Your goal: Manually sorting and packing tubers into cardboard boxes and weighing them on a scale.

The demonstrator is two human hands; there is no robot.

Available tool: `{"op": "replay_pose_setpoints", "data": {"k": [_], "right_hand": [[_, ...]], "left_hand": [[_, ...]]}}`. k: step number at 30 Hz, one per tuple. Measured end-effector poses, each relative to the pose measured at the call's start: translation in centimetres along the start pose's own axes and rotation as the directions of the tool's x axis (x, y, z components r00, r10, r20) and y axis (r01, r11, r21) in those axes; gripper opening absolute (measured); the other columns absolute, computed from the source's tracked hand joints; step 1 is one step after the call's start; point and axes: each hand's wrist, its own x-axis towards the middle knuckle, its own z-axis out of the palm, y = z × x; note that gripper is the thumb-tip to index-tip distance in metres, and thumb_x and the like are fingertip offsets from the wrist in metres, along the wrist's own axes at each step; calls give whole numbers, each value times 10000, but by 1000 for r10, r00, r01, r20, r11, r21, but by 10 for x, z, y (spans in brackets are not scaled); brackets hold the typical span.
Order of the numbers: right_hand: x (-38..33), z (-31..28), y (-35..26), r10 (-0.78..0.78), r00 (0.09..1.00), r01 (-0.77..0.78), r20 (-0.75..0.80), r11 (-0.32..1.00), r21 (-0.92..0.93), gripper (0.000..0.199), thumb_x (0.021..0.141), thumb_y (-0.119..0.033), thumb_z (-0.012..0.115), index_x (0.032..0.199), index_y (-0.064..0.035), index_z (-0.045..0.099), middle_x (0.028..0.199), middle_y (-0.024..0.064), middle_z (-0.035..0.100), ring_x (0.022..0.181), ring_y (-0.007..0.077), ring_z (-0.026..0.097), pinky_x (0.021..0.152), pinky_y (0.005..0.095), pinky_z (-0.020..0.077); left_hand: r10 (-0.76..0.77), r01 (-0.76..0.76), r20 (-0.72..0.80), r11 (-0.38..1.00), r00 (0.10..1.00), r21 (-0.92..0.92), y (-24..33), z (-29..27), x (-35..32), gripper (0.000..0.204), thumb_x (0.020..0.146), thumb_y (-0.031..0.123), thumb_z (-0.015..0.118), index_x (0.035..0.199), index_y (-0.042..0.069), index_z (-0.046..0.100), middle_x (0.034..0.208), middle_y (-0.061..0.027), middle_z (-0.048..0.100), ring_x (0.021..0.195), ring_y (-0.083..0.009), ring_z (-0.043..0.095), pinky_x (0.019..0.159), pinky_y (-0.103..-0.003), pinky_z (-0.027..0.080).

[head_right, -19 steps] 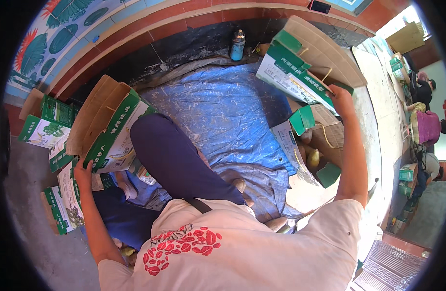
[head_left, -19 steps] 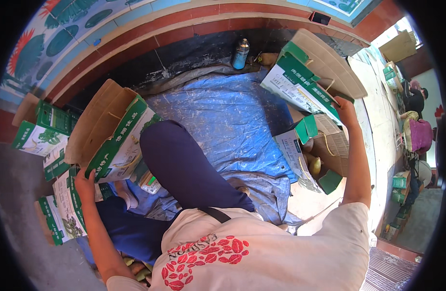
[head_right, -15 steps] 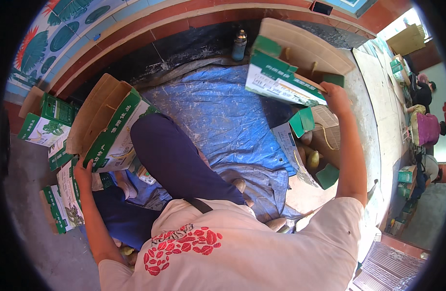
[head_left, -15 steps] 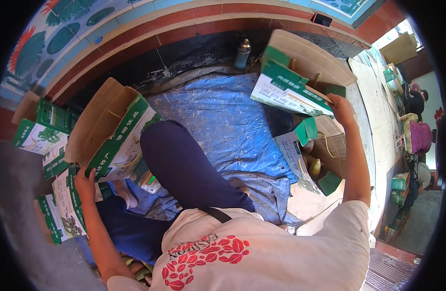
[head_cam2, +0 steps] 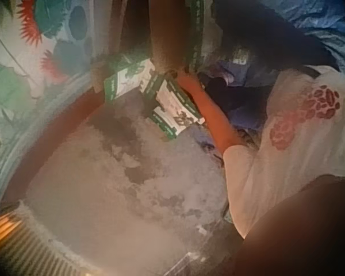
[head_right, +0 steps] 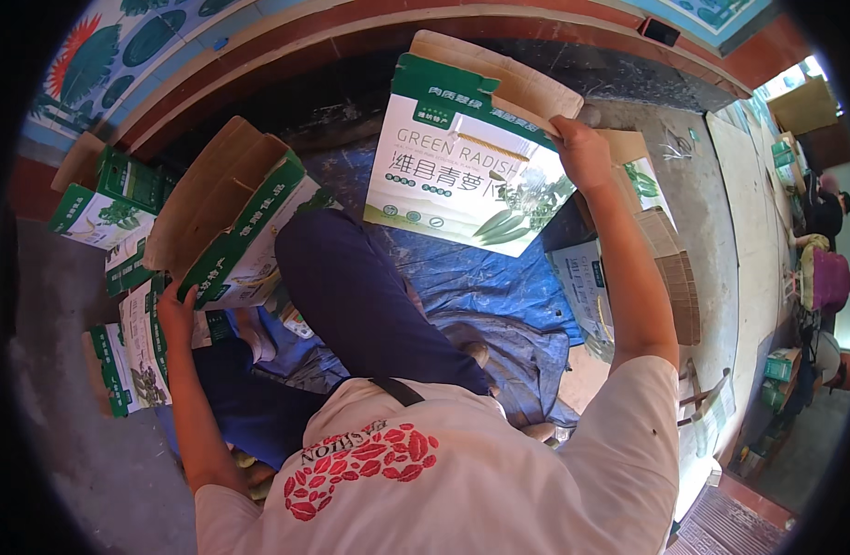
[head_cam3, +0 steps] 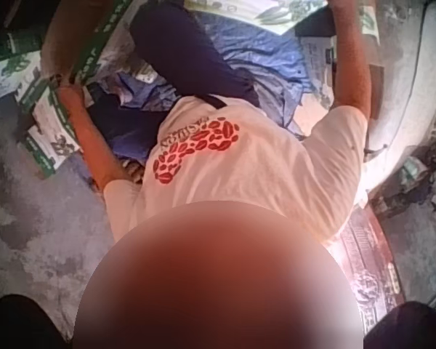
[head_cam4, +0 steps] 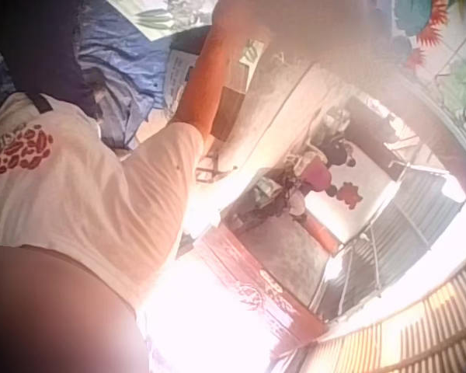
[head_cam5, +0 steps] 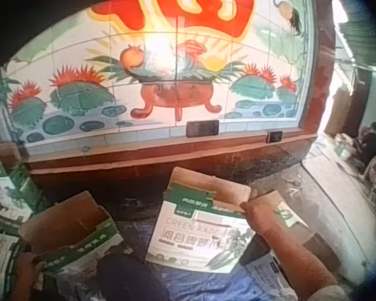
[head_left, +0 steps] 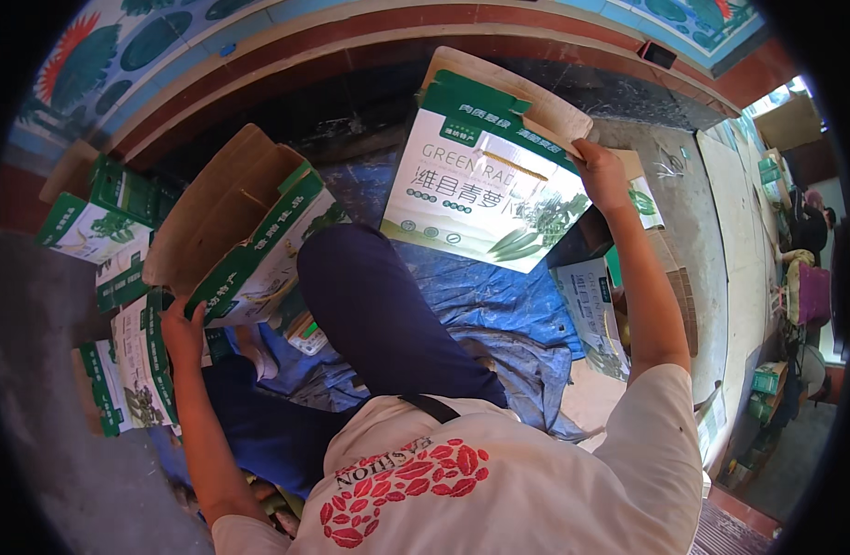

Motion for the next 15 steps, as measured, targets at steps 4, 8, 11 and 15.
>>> {"op": "replay_pose_setpoints", "data": {"k": [4, 8, 11, 15], "right_hand": [[26, 19, -28, -116, 990, 103, -81, 984, -147, 103, 763, -91, 513, 841, -104, 577, 767, 83, 597, 742, 282, 603, 618, 379, 480], [42, 34, -49, -321, 936, 290, -141, 935, -204, 58, 714, -72, 495, 744, -110, 526, 682, 62, 529, 681, 247, 583, 610, 370, 459], [43, 60, -50, -380, 921, 361, -86, 915, -180, 79, 739, -72, 499, 797, -100, 545, 724, 74, 542, 758, 262, 584, 644, 359, 449], [25, 100, -34, -352, 927, 321, -125, 921, -220, 138, 728, -96, 547, 864, -104, 570, 881, 47, 582, 870, 237, 555, 799, 364, 411]], "left_hand": [[20, -20, -2, 1000, 1000, -19, 1, 1, 0, 205, 713, 114, 677, 873, 6, 608, 814, -183, 604, 777, -358, 584, 681, -378, 444], [14, -14, 17, 1000, 1000, -1, -2, 0, -1, 194, 719, 114, 671, 862, 1, 606, 805, -178, 599, 772, -354, 575, 683, -374, 439], [9, -9, -3, 999, 1000, 44, 0, -2, -1, 192, 723, 121, 668, 857, 0, 605, 794, -173, 593, 764, -346, 570, 682, -370, 438], [-7, 7, 11, 1000, 1000, -4, -2, 4, 2, 197, 724, 129, 669, 854, -5, 603, 783, -167, 589, 756, -337, 567, 680, -367, 436]]}}
